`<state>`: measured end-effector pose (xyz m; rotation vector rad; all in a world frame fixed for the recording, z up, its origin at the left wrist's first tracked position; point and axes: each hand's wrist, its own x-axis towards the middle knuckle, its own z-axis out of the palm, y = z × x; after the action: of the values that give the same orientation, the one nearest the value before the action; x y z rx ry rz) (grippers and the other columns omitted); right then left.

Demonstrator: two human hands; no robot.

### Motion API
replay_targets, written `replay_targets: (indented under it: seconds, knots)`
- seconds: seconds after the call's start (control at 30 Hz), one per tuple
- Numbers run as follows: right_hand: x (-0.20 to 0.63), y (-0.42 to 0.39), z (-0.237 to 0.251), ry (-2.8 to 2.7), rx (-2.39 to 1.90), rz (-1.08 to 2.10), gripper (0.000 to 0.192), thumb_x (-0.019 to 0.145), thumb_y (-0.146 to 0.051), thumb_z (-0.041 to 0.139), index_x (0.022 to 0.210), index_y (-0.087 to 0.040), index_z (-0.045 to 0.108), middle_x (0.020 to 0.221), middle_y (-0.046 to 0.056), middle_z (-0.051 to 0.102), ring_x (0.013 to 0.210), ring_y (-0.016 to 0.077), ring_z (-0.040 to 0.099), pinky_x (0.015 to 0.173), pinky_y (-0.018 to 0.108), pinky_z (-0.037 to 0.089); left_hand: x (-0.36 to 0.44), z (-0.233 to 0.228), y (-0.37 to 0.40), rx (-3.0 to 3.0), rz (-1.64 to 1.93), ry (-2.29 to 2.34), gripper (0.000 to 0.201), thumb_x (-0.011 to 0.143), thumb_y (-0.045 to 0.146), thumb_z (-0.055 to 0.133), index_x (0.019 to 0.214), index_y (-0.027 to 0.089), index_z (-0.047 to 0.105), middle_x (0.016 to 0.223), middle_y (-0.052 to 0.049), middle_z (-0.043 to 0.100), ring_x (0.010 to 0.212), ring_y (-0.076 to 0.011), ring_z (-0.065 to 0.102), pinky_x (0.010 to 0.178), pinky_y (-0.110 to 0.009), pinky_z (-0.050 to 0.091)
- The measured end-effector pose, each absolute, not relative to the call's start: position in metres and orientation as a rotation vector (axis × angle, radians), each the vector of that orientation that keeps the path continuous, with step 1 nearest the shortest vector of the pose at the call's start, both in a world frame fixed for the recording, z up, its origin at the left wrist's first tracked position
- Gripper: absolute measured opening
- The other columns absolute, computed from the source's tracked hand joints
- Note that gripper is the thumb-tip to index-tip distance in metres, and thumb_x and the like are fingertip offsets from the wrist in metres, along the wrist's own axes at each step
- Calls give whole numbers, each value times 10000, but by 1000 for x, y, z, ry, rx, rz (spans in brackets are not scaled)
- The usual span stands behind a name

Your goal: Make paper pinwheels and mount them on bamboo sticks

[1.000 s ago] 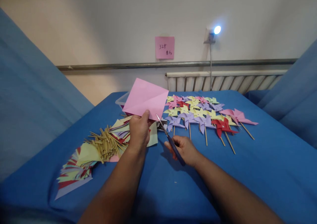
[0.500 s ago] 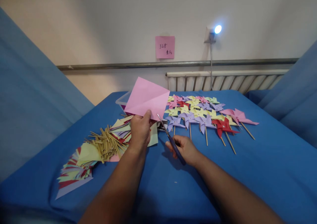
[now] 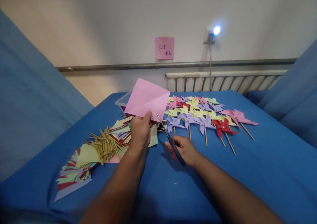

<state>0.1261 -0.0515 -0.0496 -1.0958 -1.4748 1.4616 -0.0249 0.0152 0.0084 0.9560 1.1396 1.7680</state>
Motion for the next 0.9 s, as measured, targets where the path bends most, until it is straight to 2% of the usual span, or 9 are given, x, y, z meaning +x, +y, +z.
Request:
replay_targets:
  seconds: [0.17,0.57,0.73,0.9]
  knots:
    - [126,-52,-49,-1480,-1109,1467,308,788,-449,612,667,-188,501,558,-47,523,429,79,489,420,200,359,-24,10,14,943,1756,1060,382,682,376,711,947,102,691,954,-104,719,846,-211,676,791,-352,523]
    - [125,-50,-57,-1486,-1101,1444,339,785,-504,600,676,-194,516,531,-43,523,458,97,493,454,219,385,-24,8,15,1018,1736,1145,421,659,429,728,946,122,698,847,-82,725,868,-231,674,791,-350,518]
    - [125,-50,-55,-1487,-1103,1417,347,797,-512,592,686,-190,526,525,-45,526,446,94,492,448,216,376,-23,6,14,1023,1718,1165,355,651,407,737,872,130,704,807,-74,721,924,-241,666,847,-355,503]
    - [124,-49,-54,-1475,-1095,1435,358,789,-520,602,675,-190,523,524,-46,520,441,90,486,438,213,372,-24,3,15,1076,1717,1170,364,656,432,726,834,116,700,769,-73,713,903,-245,666,835,-371,507]
